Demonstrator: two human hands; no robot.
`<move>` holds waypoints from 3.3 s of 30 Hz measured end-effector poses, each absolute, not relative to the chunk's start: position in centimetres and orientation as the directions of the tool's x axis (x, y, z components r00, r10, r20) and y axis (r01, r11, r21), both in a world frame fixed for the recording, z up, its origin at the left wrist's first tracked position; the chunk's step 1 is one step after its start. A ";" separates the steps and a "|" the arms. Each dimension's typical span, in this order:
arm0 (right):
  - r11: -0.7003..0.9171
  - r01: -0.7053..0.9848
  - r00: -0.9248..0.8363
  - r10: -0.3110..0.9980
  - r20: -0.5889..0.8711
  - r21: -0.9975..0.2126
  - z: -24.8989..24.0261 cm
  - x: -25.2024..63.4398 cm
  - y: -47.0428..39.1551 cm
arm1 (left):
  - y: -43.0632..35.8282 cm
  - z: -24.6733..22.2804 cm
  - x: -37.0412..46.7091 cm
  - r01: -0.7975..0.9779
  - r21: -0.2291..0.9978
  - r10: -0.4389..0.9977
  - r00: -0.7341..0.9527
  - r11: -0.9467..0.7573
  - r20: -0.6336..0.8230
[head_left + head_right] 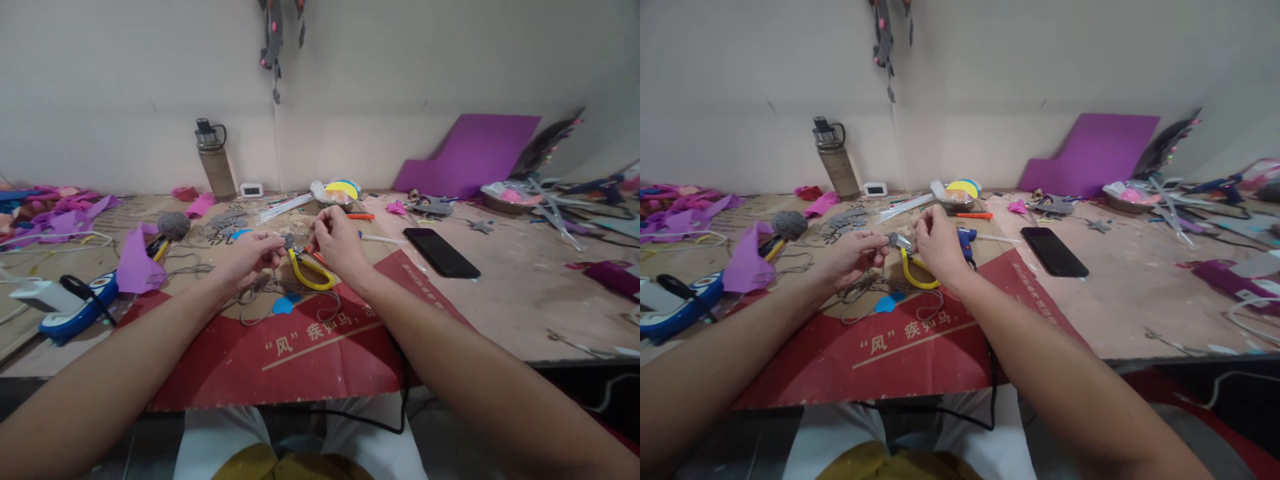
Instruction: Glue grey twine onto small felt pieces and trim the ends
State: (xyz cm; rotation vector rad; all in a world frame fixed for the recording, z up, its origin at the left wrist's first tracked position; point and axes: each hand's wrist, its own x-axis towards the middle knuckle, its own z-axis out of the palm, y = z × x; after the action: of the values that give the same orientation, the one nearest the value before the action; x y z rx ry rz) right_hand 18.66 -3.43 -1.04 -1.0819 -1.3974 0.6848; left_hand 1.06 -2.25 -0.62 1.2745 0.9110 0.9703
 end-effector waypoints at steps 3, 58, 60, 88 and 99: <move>0.336 0.156 0.042 0.937 0.346 -0.929 -0.9 18.5 -3.7 | -2.2 -0.8 1.1 -0.090 0.996 0.945 0.327 0.016 0.015; 0.383 0.220 -0.052 0.923 0.381 -0.897 -1.7 17.7 -3.7 | -1.1 -1.3 0.3 0.042 0.980 0.942 0.285 -0.197 0.177; 0.418 0.285 -0.093 0.908 0.409 -0.863 -1.8 17.6 -3.7 | -1.2 -1.4 0.4 0.024 0.980 0.938 0.295 -0.196 0.180; 0.491 0.315 -0.113 0.869 0.481 -0.812 -1.7 17.6 -4.3 | -2.4 0.0 0.7 -0.071 0.996 0.900 0.429 -0.053 0.078; 0.241 0.074 -0.065 0.970 0.236 -0.968 -1.7 17.4 -3.8 | -2.2 -0.2 0.4 0.267 0.907 0.895 0.396 -0.325 0.204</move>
State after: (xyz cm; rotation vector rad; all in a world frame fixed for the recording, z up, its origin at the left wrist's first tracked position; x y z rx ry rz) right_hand 17.43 -3.84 -1.72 -1.0590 -1.4135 1.0285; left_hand 0.40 -2.21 -0.24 1.8114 1.0081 0.9389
